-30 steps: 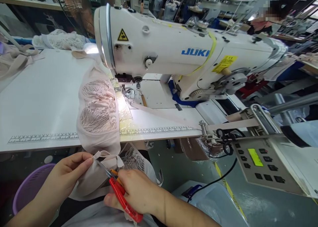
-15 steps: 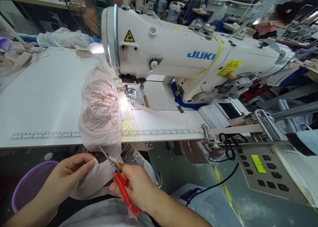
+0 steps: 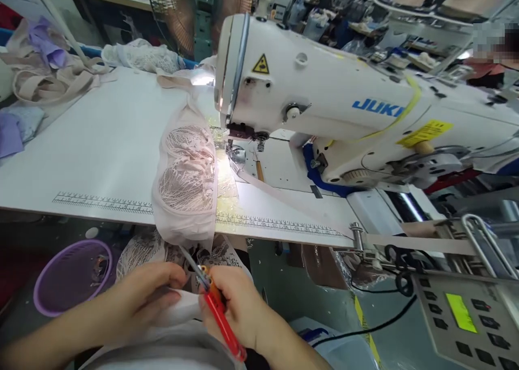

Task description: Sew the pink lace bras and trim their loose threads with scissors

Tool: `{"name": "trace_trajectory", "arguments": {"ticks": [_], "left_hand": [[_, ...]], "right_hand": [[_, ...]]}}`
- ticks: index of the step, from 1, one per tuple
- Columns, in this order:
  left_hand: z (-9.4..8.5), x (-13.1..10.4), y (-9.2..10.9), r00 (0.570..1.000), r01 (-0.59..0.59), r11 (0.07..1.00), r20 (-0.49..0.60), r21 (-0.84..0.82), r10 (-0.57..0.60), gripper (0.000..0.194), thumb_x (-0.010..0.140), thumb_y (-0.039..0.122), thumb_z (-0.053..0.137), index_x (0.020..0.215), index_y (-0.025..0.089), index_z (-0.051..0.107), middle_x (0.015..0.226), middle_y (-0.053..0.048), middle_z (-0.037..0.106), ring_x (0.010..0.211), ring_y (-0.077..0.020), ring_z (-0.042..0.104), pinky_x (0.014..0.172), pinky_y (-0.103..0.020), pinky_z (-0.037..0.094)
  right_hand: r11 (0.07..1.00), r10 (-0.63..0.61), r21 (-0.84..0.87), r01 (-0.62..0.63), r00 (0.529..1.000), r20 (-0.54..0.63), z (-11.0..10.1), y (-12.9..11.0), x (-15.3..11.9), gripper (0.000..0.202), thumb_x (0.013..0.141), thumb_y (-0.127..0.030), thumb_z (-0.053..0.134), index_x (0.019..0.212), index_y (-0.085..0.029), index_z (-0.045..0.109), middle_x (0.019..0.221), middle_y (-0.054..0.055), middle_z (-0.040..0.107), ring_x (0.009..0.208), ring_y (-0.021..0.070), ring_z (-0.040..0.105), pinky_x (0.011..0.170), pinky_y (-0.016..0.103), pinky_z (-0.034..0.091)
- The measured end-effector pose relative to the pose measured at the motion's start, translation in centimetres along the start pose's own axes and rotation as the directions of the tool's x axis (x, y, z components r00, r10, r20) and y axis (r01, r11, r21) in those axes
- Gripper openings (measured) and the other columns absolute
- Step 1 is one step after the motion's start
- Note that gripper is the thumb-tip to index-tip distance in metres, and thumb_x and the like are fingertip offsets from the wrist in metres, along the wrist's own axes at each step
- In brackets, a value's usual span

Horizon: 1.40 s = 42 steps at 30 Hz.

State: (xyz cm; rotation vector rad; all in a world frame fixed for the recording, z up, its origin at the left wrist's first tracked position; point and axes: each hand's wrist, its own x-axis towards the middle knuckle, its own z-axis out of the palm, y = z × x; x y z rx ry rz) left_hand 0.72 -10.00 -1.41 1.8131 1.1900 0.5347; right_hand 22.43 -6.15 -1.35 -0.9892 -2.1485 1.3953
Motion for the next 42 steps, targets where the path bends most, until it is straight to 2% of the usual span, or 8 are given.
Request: {"name": "trace_trajectory", "arguments": {"ticks": [7, 12, 19, 23, 26, 29, 35, 42], "left_hand": [[-5.0, -1.7, -3.0, 0.995, 0.062, 0.891, 0.043, 0.450, -0.091, 0.025, 0.091, 0.019, 0.041, 0.086, 0.019, 0.065, 0.086, -0.005, 0.070, 0.080, -0.0223, 0.063, 0.076, -0.032, 0.042], [-5.3, -2.0, -3.4, 0.984, 0.161, 0.881, -0.004, 0.445, -0.177, 0.020, 0.087, 0.019, 0.047, 0.083, 0.020, 0.066, 0.082, -0.005, 0.070, 0.076, -0.0228, 0.062, 0.069, -0.030, 0.041], [-5.0, -1.6, -1.5, 0.990, 0.093, 0.908, 0.058, 0.408, -0.127, 0.019, 0.088, 0.016, 0.045, 0.082, 0.020, 0.063, 0.082, -0.002, 0.067, 0.078, -0.0215, 0.059, 0.070, -0.030, 0.040], [-4.4, -0.7, -0.2, 0.993, -0.023, 0.887, 0.112, 0.461, -0.032, 0.024, 0.089, 0.010, 0.042, 0.081, 0.019, 0.063, 0.080, -0.002, 0.066, 0.077, -0.0210, 0.059, 0.074, -0.032, 0.040], [-3.9, 0.1, 0.1, 0.985, -0.142, 0.856, 0.160, 0.496, 0.071, 0.024, 0.084, 0.005, 0.043, 0.077, 0.019, 0.062, 0.075, -0.002, 0.066, 0.068, -0.0196, 0.060, 0.070, -0.033, 0.040], [-3.7, 0.2, 0.0, 0.981, -0.190, 0.833, 0.129, 0.519, 0.143, 0.026, 0.086, 0.009, 0.039, 0.074, 0.020, 0.060, 0.070, -0.001, 0.064, 0.061, -0.0184, 0.058, 0.072, -0.035, 0.041], [-5.8, -2.5, -1.6, 0.995, -0.087, 0.747, 0.026, 0.660, 0.093, 0.024, 0.090, 0.028, 0.045, 0.073, 0.024, 0.062, 0.065, 0.003, 0.064, 0.062, -0.0199, 0.058, 0.095, -0.049, 0.027], [-8.1, -6.1, -3.7, 0.954, -0.015, 0.873, -0.255, 0.487, 0.159, 0.026, 0.087, 0.023, 0.052, 0.103, 0.033, 0.070, 0.094, 0.008, 0.070, 0.086, -0.0140, 0.063, 0.087, -0.019, 0.041]], "right_hand": [[0.955, -0.069, -0.295, 0.038, 0.993, -0.096, -4.0, 1.1, -2.3, 0.019, 0.088, -0.020, 0.043, 0.069, -0.023, 0.041, 0.061, -0.002, 0.046, 0.052, 0.0154, 0.044, 0.049, 0.026, 0.035], [0.914, 0.010, -0.402, -0.064, 0.991, -0.136, -4.5, 2.2, -2.3, 0.021, 0.089, -0.023, 0.045, 0.068, -0.023, 0.042, 0.058, -0.002, 0.044, 0.050, 0.0151, 0.043, 0.048, 0.027, 0.034], [0.899, -0.026, -0.414, -0.141, 0.928, -0.372, -3.7, 1.9, -0.5, 0.016, 0.086, -0.029, 0.055, 0.073, -0.021, 0.053, 0.060, -0.001, 0.052, 0.049, 0.0148, 0.047, 0.046, 0.026, 0.037], [0.975, -0.139, -0.193, 0.109, 0.980, -0.146, -0.7, -0.1, 2.0, 0.009, 0.080, -0.025, 0.060, 0.075, -0.021, 0.054, 0.078, 0.004, 0.063, 0.067, 0.0167, 0.060, 0.059, 0.025, 0.047], [0.977, -0.172, -0.128, 0.174, 0.985, 0.022, 1.6, -0.3, 3.7, 0.023, 0.071, -0.023, 0.063, 0.065, -0.023, 0.041, 0.069, 0.000, 0.055, 0.059, 0.0142, 0.052, 0.055, 0.024, 0.044], [0.985, -0.123, -0.116, 0.128, 0.991, 0.044, 2.7, 0.0, 4.6, 0.032, 0.069, -0.022, 0.062, 0.064, -0.024, 0.031, 0.063, -0.005, 0.042, 0.053, 0.0109, 0.038, 0.047, 0.021, 0.034], [0.998, -0.058, 0.022, 0.057, 0.998, 0.026, 2.0, 0.0, 4.1, 0.030, 0.074, -0.020, 0.059, 0.066, -0.024, 0.030, 0.066, -0.005, 0.042, 0.055, 0.0098, 0.035, 0.051, 0.020, 0.037], [1.000, 0.015, 0.027, -0.015, 1.000, -0.006, 1.5, 0.1, 3.8, 0.028, 0.073, -0.020, 0.058, 0.067, -0.024, 0.031, 0.066, -0.004, 0.044, 0.056, 0.0107, 0.038, 0.053, 0.021, 0.038]]}}
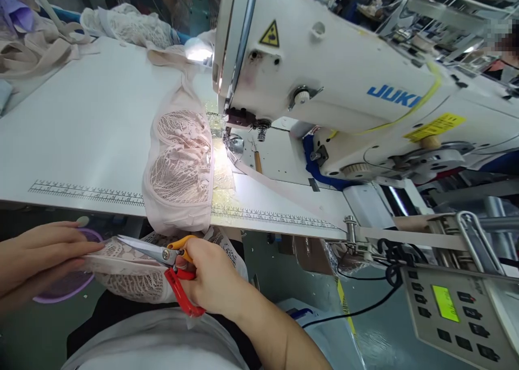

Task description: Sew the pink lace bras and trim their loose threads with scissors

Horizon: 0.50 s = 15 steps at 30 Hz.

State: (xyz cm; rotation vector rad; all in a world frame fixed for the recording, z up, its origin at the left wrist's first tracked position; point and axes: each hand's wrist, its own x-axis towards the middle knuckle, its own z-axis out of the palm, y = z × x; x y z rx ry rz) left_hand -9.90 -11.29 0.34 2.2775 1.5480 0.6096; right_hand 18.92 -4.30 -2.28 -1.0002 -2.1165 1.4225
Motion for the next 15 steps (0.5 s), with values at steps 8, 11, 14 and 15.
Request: {"name": "trace_trajectory", "arguments": {"ticks": [8, 11, 14, 15], "left_hand": [[1.5, 0.7, 3.5, 0.855, 0.373, 0.765, -0.127, -0.524, -0.504, 0.021, 0.082, 0.028, 0.064, 0.103, 0.028, 0.062, 0.093, 0.001, 0.071, 0.079, -0.0155, 0.070, 0.066, -0.016, 0.057], [2.8, 2.1, 5.1, 0.862, 0.252, 0.746, -0.207, -0.617, -0.463, 0.023, 0.085, 0.022, 0.058, 0.107, 0.028, 0.055, 0.089, 0.000, 0.065, 0.079, -0.0142, 0.068, 0.064, -0.017, 0.057], [4.2, 3.1, 6.2, 0.890, 0.113, 0.802, -0.300, -0.587, -0.344, 0.034, 0.087, 0.014, 0.049, 0.116, 0.033, 0.048, 0.089, 0.003, 0.060, 0.078, -0.0113, 0.065, 0.065, -0.016, 0.054], [4.6, 3.4, 6.5, 0.901, 0.071, 0.826, -0.320, -0.560, -0.294, 0.037, 0.088, 0.013, 0.047, 0.119, 0.034, 0.046, 0.090, 0.003, 0.060, 0.078, -0.0105, 0.064, 0.067, -0.016, 0.053]], "right_hand": [[0.972, 0.225, 0.057, -0.228, 0.973, 0.053, 0.1, 0.5, -2.1, 0.019, 0.077, -0.028, 0.058, 0.071, -0.022, 0.042, 0.065, -0.004, 0.044, 0.053, 0.0112, 0.038, 0.048, 0.022, 0.033], [0.949, 0.310, 0.039, -0.313, 0.949, 0.066, 0.2, 1.6, -2.9, 0.014, 0.079, -0.027, 0.057, 0.075, -0.022, 0.045, 0.068, -0.003, 0.046, 0.056, 0.0122, 0.041, 0.050, 0.023, 0.035], [0.950, 0.310, 0.013, -0.312, 0.949, 0.059, -0.3, 2.0, -3.2, 0.015, 0.073, -0.022, 0.060, 0.073, -0.021, 0.045, 0.067, -0.004, 0.045, 0.057, 0.0119, 0.040, 0.053, 0.023, 0.034], [0.952, 0.303, 0.021, -0.304, 0.952, 0.049, -0.6, 1.9, -3.2, 0.016, 0.071, -0.021, 0.062, 0.073, -0.021, 0.046, 0.067, -0.005, 0.045, 0.057, 0.0117, 0.040, 0.053, 0.024, 0.034]]}}
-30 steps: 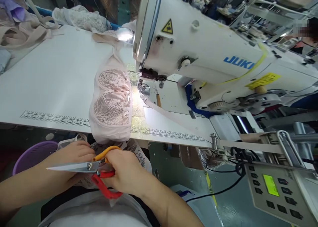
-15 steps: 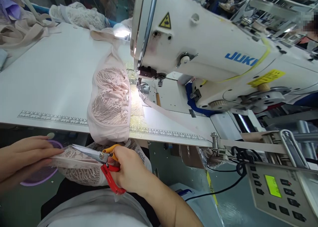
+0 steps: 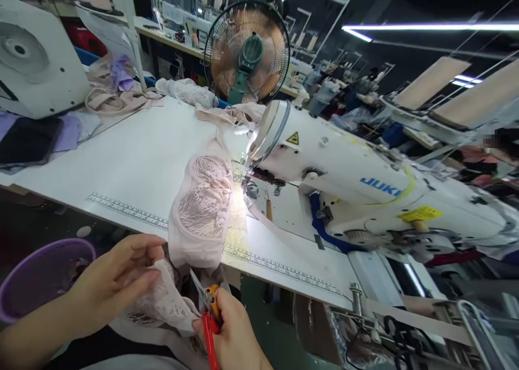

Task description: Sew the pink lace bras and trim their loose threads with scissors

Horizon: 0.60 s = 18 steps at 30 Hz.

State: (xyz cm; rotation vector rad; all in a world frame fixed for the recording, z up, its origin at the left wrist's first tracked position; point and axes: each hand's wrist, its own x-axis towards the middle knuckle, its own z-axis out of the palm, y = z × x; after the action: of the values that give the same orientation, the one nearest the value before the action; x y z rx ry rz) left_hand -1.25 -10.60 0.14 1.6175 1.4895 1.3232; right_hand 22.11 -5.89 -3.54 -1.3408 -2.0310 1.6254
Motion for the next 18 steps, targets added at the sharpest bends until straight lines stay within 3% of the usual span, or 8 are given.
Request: {"name": "trace_trajectory", "arguments": {"ticks": [3, 5, 9, 14, 18], "left_hand": [[1.4, 0.2, 0.2, 0.985, -0.143, 0.989, 0.101, 0.036, 0.139, 0.044, 0.089, 0.012, 0.043, 0.126, 0.036, 0.042, 0.092, 0.004, 0.061, 0.078, -0.0098, 0.063, 0.070, -0.017, 0.050], [2.1, 0.6, 0.3, 0.964, -0.202, 0.979, 0.183, 0.028, 0.194, 0.045, 0.089, 0.012, 0.043, 0.126, 0.036, 0.042, 0.089, 0.004, 0.062, 0.074, -0.0102, 0.063, 0.068, -0.017, 0.049], [3.2, 1.3, 0.6, 0.942, -0.187, 0.982, 0.278, -0.033, 0.188, 0.040, 0.089, 0.014, 0.043, 0.124, 0.035, 0.044, 0.089, 0.005, 0.063, 0.076, -0.0122, 0.064, 0.069, -0.019, 0.049], [3.5, 1.6, 0.2, 0.913, -0.060, 0.996, 0.399, -0.072, 0.084, 0.033, 0.091, 0.022, 0.043, 0.123, 0.030, 0.046, 0.098, 0.001, 0.065, 0.084, -0.0161, 0.065, 0.077, -0.025, 0.050], [3.3, 1.7, -0.2, 0.904, 0.020, 0.998, 0.428, -0.067, 0.010, 0.035, 0.089, 0.022, 0.046, 0.124, 0.027, 0.044, 0.101, -0.002, 0.063, 0.089, -0.0177, 0.064, 0.079, -0.027, 0.052]], "right_hand": [[0.993, -0.072, 0.084, 0.079, 0.994, -0.083, -1.1, -1.2, -0.4, 0.017, 0.071, -0.024, 0.067, 0.079, -0.019, 0.053, 0.075, -0.002, 0.051, 0.061, 0.0121, 0.043, 0.056, 0.024, 0.037], [0.966, -0.186, 0.150, 0.209, 0.970, -0.155, -1.8, -2.2, -0.6, 0.019, 0.074, -0.027, 0.069, 0.085, -0.020, 0.056, 0.084, 0.001, 0.056, 0.062, 0.0117, 0.043, 0.056, 0.024, 0.038], [0.861, -0.388, 0.287, 0.419, 0.907, -0.161, -2.9, -4.3, -0.1, 0.020, 0.078, -0.031, 0.071, 0.084, -0.021, 0.054, 0.089, 0.004, 0.062, 0.060, 0.0118, 0.047, 0.058, 0.027, 0.042], [0.825, -0.414, 0.403, 0.396, 0.909, -0.047, -3.4, -5.8, 1.7, 0.022, 0.078, -0.033, 0.071, 0.083, -0.023, 0.053, 0.077, 0.001, 0.061, 0.073, 0.0179, 0.060, 0.069, 0.032, 0.051], [0.889, -0.357, 0.276, 0.365, 0.931, -0.080, -3.4, -6.0, 2.2, 0.022, 0.076, -0.034, 0.070, 0.080, -0.021, 0.053, 0.074, 0.000, 0.059, 0.064, 0.0146, 0.055, 0.059, 0.028, 0.047]]}}
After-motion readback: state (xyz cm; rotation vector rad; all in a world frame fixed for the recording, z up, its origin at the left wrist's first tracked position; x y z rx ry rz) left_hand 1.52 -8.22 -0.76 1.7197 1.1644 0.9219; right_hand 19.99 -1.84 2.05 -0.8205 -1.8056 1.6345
